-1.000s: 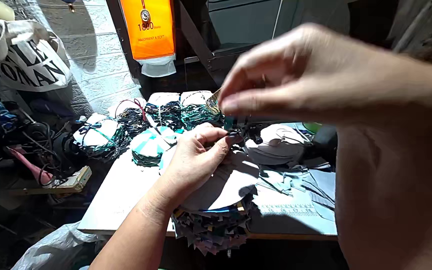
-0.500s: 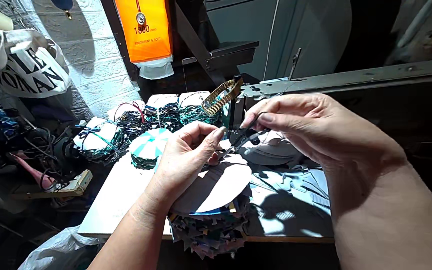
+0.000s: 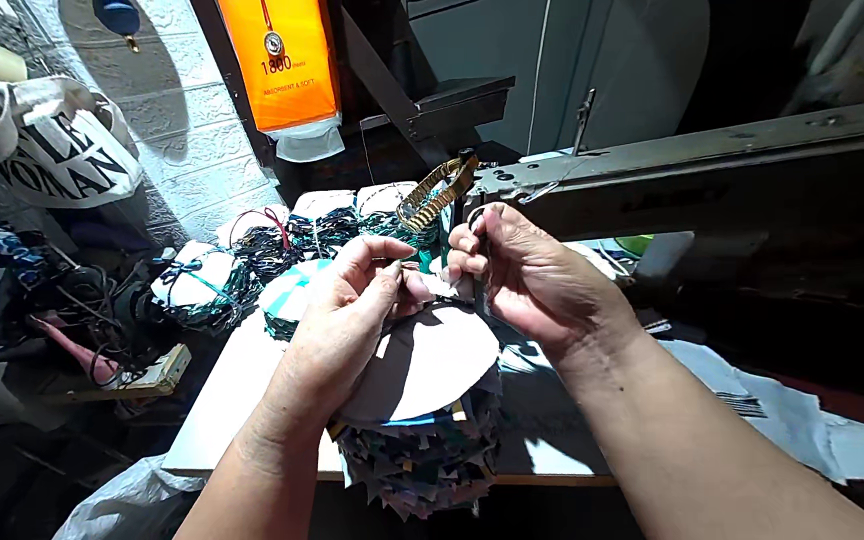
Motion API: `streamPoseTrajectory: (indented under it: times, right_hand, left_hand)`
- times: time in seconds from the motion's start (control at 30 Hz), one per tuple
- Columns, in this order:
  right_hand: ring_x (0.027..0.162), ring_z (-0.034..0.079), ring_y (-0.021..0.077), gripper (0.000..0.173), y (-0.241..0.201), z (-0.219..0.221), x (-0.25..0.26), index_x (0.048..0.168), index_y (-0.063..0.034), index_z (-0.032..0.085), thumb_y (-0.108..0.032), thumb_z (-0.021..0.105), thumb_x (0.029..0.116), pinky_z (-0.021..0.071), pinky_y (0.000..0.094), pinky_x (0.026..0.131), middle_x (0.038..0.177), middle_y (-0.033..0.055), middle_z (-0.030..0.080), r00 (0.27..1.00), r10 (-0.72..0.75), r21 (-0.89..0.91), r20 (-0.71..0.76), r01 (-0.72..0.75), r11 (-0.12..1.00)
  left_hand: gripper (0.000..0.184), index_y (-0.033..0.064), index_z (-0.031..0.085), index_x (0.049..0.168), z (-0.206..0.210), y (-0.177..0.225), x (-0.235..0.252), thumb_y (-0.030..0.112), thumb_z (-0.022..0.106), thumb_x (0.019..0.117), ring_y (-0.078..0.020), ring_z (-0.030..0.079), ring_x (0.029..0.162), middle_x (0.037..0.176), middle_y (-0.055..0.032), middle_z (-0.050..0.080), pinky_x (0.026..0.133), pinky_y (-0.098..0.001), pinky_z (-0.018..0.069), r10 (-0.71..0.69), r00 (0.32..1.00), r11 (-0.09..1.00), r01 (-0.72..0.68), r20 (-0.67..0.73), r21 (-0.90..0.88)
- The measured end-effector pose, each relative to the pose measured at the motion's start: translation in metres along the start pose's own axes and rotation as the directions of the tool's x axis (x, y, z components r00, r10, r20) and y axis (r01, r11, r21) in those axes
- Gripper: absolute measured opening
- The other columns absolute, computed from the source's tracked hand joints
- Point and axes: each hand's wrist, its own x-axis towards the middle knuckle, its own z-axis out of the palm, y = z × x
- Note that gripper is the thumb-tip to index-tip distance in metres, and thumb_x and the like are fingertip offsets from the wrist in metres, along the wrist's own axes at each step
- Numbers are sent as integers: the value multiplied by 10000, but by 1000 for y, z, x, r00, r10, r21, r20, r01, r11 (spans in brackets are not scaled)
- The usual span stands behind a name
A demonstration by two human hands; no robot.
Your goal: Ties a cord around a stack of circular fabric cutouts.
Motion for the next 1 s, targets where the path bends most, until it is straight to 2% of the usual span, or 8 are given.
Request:
streamPoseTrajectory:
  times: [0.2,0.3,0.4,0.47,0.53,0.7,0.83,1.0]
  right_hand:
    - [742,611,63,235,2,-13,2,957,-131,617,-131,421,1086,542,198,682,881,18,635,969,66,-278,238,3,961]
    - [713,600,40,236,-8,-9,1,940,-138,630,-119,437,1074,520,168,644,854,7,645,967,92,-352,238,-3,936]
    - [604,504,-5,236,-15,-7,6,911,-149,629,-122,448,1060,412,128,537,782,-29,616,968,38,-459,249,83,885]
    - [569,481,-12,211,-17,-5,8,887,-121,635,-99,489,1038,380,125,504,729,-45,604,957,-54,-628,285,229,744]
    - [599,532,-8,189,-15,-6,10,860,-92,668,-109,548,1005,434,142,538,710,-56,607,915,-112,-793,388,393,466]
    - [627,506,13,185,-9,-13,3,807,-116,660,-168,571,960,412,185,544,715,-51,554,815,-63,-818,576,574,-49]
    - [650,555,95,218,-9,-25,-6,786,-125,644,-184,527,960,451,290,532,732,-24,554,790,-1,-768,613,596,-232]
    - [592,533,118,238,-6,-38,-14,789,-126,643,-197,503,968,412,321,495,686,-25,525,781,52,-741,623,610,-280]
  left_hand:
    - [231,35,586,1218,-30,3,-8,65,412,1069,-58,592,697,789,-12,603,684,-196,530,29,999,992,-26,-19,126]
    - [225,73,592,1214,-45,-2,-14,86,422,1068,-63,612,715,799,15,596,796,-263,574,56,997,997,-53,-52,57]
    - [248,116,604,1234,-52,-5,-24,130,403,1089,-13,547,620,795,11,598,616,-142,496,72,994,996,-67,-88,54]
    - [258,101,598,1257,-54,-9,-29,109,412,1079,-28,567,625,822,-15,617,623,-155,517,73,991,997,-69,-108,42]
    - [275,98,588,1288,-56,-13,-33,85,416,1073,-34,567,636,867,-27,631,635,-165,519,72,989,997,-66,-131,48]
    - [269,136,606,1273,-69,-16,-45,96,435,1069,-34,539,627,856,-14,620,618,-166,488,74,985,994,-61,-155,90]
    - [260,137,629,1238,-81,-25,-60,77,456,1054,-38,524,606,845,-25,610,598,-165,485,30,982,998,-18,-185,68]
    - [231,124,643,1196,-84,-47,-82,78,479,1040,-42,554,632,799,-25,620,639,-179,505,-8,987,999,16,-158,50]
